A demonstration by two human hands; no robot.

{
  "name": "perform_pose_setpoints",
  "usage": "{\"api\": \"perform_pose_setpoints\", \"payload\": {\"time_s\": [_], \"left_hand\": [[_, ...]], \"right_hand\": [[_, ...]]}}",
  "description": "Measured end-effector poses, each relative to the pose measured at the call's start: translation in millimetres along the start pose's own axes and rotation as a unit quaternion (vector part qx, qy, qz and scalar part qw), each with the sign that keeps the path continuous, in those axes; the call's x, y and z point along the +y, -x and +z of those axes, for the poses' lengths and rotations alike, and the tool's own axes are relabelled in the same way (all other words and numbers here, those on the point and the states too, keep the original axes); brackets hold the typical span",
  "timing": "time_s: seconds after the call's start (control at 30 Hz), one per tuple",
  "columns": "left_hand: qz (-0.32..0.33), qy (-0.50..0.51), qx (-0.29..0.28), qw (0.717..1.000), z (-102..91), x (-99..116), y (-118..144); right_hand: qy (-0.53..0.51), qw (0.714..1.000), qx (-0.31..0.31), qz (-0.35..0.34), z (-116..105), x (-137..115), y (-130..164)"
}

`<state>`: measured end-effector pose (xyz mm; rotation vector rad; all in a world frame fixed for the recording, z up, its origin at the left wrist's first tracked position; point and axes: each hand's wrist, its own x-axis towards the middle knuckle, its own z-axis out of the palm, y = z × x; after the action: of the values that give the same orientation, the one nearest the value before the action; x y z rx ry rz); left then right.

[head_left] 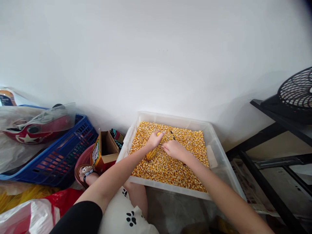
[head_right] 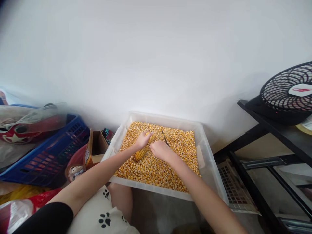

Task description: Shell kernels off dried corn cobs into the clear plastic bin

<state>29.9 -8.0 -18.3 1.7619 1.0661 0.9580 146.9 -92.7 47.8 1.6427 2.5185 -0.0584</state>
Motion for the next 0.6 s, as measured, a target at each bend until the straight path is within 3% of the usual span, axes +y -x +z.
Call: {"api": "perform_pose_setpoints", "payload": {"time_s": [0.2, 0.47, 0.6], "left_hand": [[-0.008, -0.032, -0.016, 0.999, 2.0, 6, 3], [0.039, -0.101, -0.130, 0.986, 17.1, 8, 13], [0.024, -0.067, -0.118, 0.990, 15.5, 4, 9]], "right_hand": [[-0.015, 1.000, -0.011, -0.010, -4, 3, 2], [-0.119, 0.991, -0.032, -0.058, 0, 30, 11], [-0.191, 0.977, -0.078, -0.055, 8, 34, 8]]}}
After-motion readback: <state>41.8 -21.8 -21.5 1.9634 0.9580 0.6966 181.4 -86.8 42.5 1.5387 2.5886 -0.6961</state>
